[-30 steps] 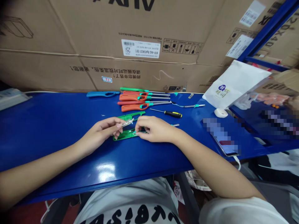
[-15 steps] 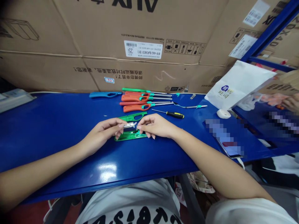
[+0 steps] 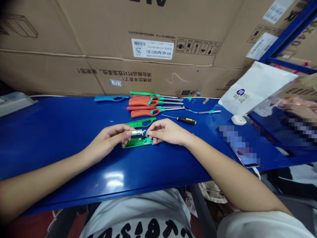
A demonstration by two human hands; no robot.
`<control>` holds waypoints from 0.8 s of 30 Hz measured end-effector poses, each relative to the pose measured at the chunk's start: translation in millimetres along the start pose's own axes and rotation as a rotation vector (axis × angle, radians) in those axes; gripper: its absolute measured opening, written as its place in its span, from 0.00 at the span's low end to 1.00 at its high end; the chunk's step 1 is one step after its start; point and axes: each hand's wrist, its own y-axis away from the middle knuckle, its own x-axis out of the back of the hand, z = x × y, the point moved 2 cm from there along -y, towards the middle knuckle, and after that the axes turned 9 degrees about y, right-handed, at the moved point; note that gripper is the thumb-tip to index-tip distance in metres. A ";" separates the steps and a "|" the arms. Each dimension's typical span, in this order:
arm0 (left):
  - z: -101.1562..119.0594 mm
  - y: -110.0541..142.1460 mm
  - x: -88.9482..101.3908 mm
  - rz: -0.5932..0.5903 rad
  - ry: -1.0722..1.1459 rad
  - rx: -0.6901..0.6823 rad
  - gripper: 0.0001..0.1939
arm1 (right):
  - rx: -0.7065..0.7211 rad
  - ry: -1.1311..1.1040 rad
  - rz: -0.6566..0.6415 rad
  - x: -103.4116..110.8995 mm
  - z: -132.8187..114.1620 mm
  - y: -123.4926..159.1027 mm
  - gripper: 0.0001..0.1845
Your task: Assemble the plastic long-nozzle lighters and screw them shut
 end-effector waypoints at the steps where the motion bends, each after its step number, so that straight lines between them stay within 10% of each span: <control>1: 0.1 -0.1 0.0 0.001 -0.003 0.005 0.15 | 0.004 0.000 0.003 0.4 0.0 0.1 0.22; 24: 1.1 0.7 0.4 -0.011 -0.110 -0.012 0.15 | 0.051 0.046 -0.018 -1.7 -3.2 1.3 0.22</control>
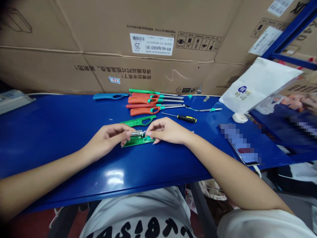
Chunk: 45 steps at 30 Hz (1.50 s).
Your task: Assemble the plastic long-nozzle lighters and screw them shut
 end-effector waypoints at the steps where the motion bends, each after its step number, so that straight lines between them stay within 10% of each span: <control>1: 0.4 0.3 -0.2 -0.002 -0.003 0.004 0.15 | 0.002 0.001 0.000 -0.1 0.0 0.2 0.22; 45: -5.1 -0.3 -0.5 -0.081 0.005 -0.039 0.14 | -0.025 -0.011 0.027 0.8 2.1 1.3 0.19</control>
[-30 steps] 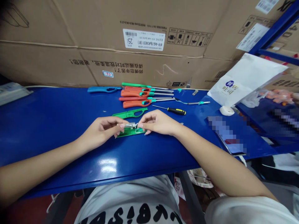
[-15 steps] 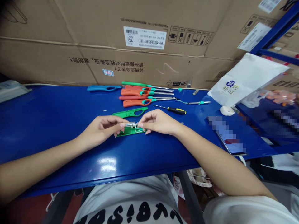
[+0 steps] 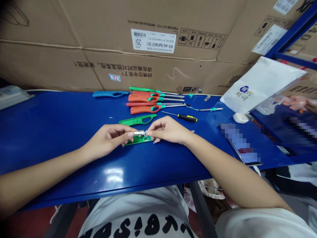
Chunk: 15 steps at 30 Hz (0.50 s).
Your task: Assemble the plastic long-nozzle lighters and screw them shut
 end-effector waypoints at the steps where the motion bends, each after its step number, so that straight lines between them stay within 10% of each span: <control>1: -0.2 0.3 -0.2 -0.005 0.001 -0.005 0.13 | 0.002 0.003 0.000 -0.1 0.1 0.0 0.19; 15: -3.3 -0.9 1.4 0.069 0.079 0.059 0.17 | 0.010 0.061 0.104 2.2 -3.1 0.3 0.22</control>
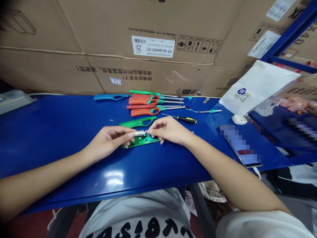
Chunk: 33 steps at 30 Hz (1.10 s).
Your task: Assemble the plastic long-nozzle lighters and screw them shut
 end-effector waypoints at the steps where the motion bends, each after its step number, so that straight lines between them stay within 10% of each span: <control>1: -0.4 0.1 0.0 0.004 0.007 0.004 0.17 | -0.001 -0.005 0.003 -1.0 0.5 -0.2 0.22; 24: 5.6 2.9 -2.9 0.118 0.002 -0.052 0.16 | 0.057 -0.021 0.102 -13.1 1.2 -2.4 0.22; 33: 18.7 1.2 8.1 0.044 -0.189 -0.014 0.18 | 0.300 0.523 0.292 15.1 -7.0 4.7 0.11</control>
